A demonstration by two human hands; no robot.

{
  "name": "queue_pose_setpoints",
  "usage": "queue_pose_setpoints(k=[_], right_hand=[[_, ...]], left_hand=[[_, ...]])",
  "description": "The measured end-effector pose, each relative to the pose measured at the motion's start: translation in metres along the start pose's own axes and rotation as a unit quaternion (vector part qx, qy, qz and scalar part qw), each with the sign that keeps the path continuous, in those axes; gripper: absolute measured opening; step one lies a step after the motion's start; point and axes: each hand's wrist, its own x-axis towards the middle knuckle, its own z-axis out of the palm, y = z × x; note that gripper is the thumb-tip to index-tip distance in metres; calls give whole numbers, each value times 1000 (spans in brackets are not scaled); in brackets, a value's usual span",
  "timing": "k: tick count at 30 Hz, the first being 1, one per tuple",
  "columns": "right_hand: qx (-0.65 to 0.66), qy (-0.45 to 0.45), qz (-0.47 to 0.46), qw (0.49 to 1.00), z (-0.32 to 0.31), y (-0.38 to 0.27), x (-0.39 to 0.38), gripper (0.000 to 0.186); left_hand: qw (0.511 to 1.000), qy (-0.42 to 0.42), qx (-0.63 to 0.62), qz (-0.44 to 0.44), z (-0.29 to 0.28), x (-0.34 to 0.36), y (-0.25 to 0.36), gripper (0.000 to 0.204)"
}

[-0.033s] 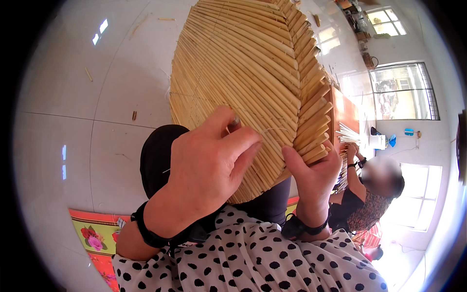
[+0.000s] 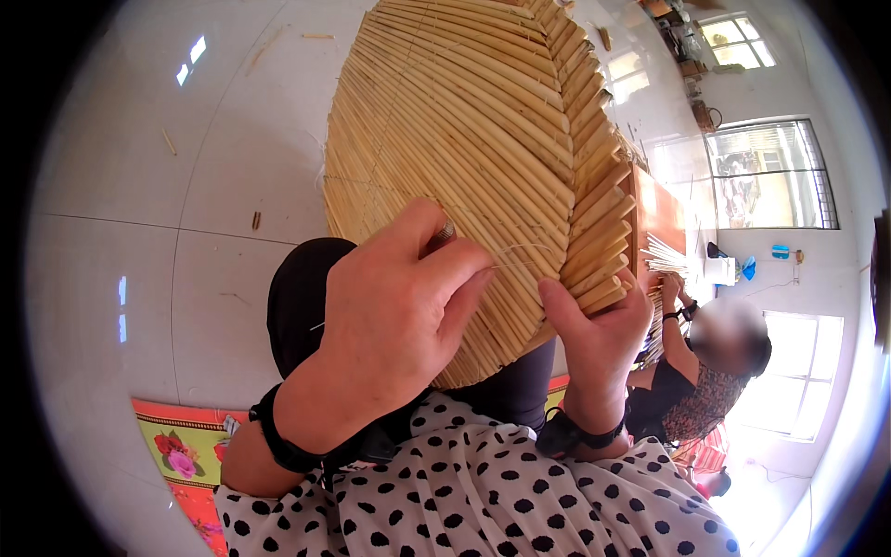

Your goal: The person weaves a bamboo mat by hand, threading a string through the bamboo strips to secure them. They use a pair of scissors to cut the string and continue weaving the mat while sitting on the floor.

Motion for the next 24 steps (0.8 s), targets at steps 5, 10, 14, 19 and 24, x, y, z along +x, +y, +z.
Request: queue_pose_setpoints(k=[5,10,14,19,24], right_hand=[[8,4,2,1000,3,-3,-2,27],[0,5,-6,1000,3,-1,-3,26],[5,7,-12,1000,4,-1,-3,25],[1,5,-16,1000,4,-2,-3,24],[-6,7,-15,1000,3,-1,-3,25]], left_hand=[[999,15,-11,30,3,-1,-2,16],[999,5,-14,34,3,0,0,20],[999,4,-21,39,4,1,1,20],[999,3,-21,42,3,2,3,21],[999,-21,13,43,1,2,3,24]])
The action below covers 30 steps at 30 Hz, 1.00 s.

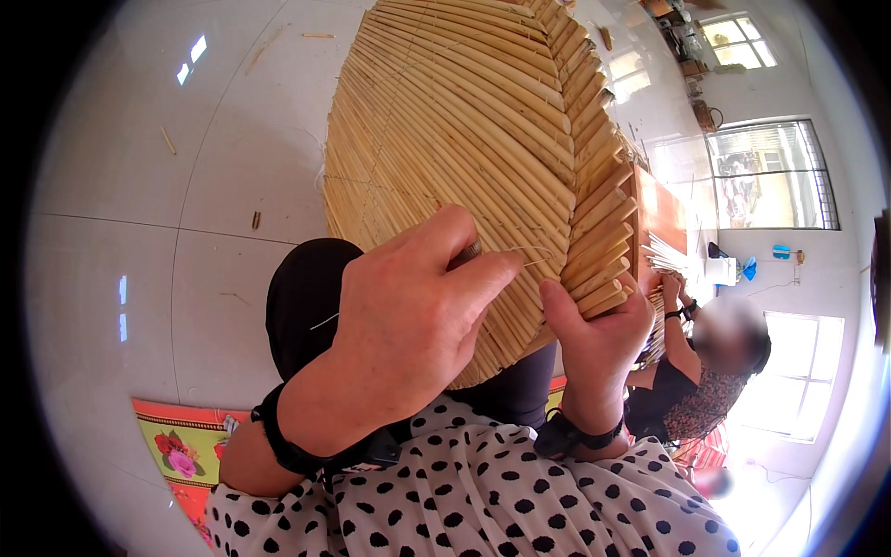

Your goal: The person weaves a bamboo mat by hand, threading a string through the bamboo strips to secure them. They use a pair of scissors to cut the string and continue weaving the mat while sitting on the floor.

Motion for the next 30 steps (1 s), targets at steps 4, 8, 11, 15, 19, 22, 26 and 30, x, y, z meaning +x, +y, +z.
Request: queue_pose_setpoints(k=[4,8,11,15,19,22,26,30], right_hand=[[0,1,4,1000,1,-1,-1,25],[0,1,2,1000,2,1,-1,26],[-5,1,-2,1000,1,1,-1,26],[0,0,-4,1000,2,1,-1,25],[-2,-3,-1,1000,2,0,-1,25],[-3,-3,-3,1000,2,0,-2,25],[-4,-1,-7,1000,2,0,-2,25],[4,-5,2,1000,3,0,-2,25]], left_hand=[[1000,-14,15,-1,-1,-1,0,26],[1000,19,-9,3,1,0,1,22],[1000,9,2,2,0,-1,1,23],[1000,-8,20,-5,-2,-3,1,26],[1000,-8,26,-2,-2,-3,0,25],[1000,-9,28,1,-2,-3,2,26],[999,-11,38,8,-2,-3,1,24],[998,-25,59,12,-7,-1,3,23]])
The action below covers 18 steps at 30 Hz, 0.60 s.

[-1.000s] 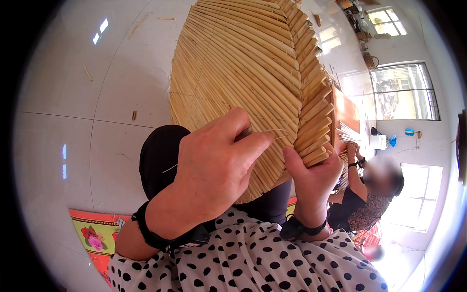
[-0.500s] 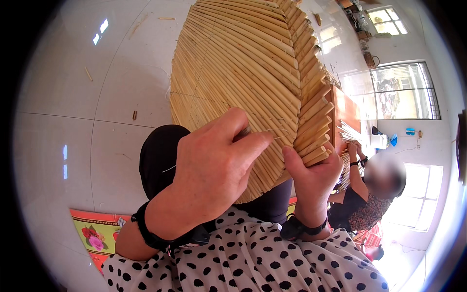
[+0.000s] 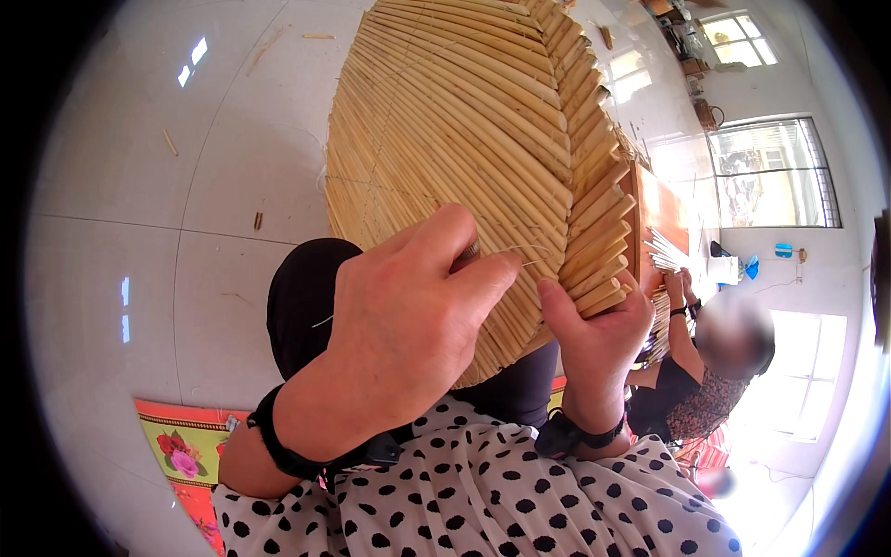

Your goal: The person weaves a bamboo mat by hand, threading a string through the bamboo strips to secure them. They use a pair of scissors to cut the string and continue weaving the mat while sitting on the floor.

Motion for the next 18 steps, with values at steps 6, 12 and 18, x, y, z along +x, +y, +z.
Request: queue_pose_setpoints(k=[6,12,18], right_hand=[[5,1,1,1000,1,-1,0,25],[2,-1,0,1000,0,1,0,26],[-7,2,-10,1000,1,0,0,26]], left_hand=[[999,33,-20,-4,2,1,1,26],[999,40,-25,-4,1,1,1,27],[999,39,-27,-5,1,1,1,28]])
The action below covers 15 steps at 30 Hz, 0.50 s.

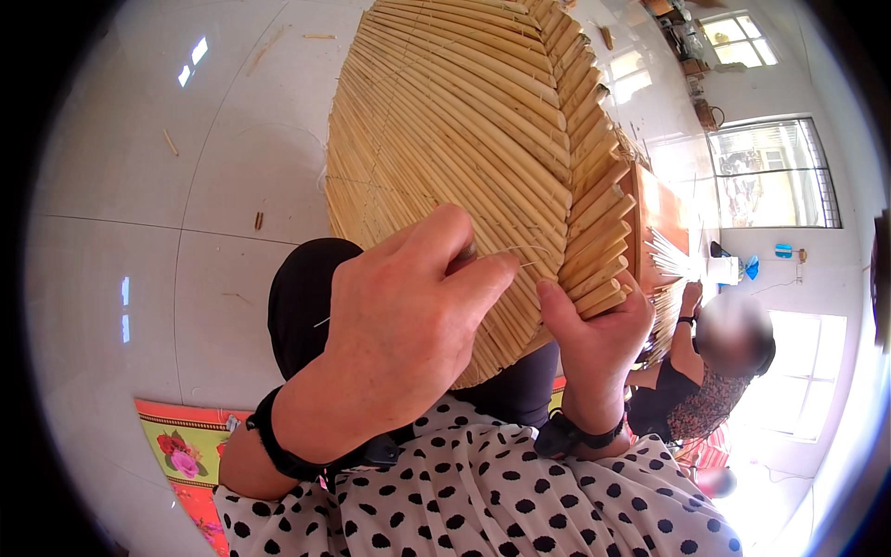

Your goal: The person weaves a bamboo mat by hand, threading a string through the bamboo strips to secure them. They use a pair of scissors to cut the string and continue weaving the mat while sitting on the floor.

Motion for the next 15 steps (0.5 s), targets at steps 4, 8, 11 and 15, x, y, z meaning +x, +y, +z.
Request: queue_pose_setpoints(k=[4,8,11,15], right_hand=[[0,-2,2,1000,0,1,0,25],[5,-2,1,1000,1,-1,0,25],[-8,-3,-7,1000,1,-3,0,26],[-13,-3,-6,1000,2,-6,0,26]], left_hand=[[1000,5,2,-1,1,-1,-1,27],[1000,8,0,0,0,0,0,27],[1000,3,4,-2,-1,0,0,27],[1000,0,8,1,-1,0,-1,27]])
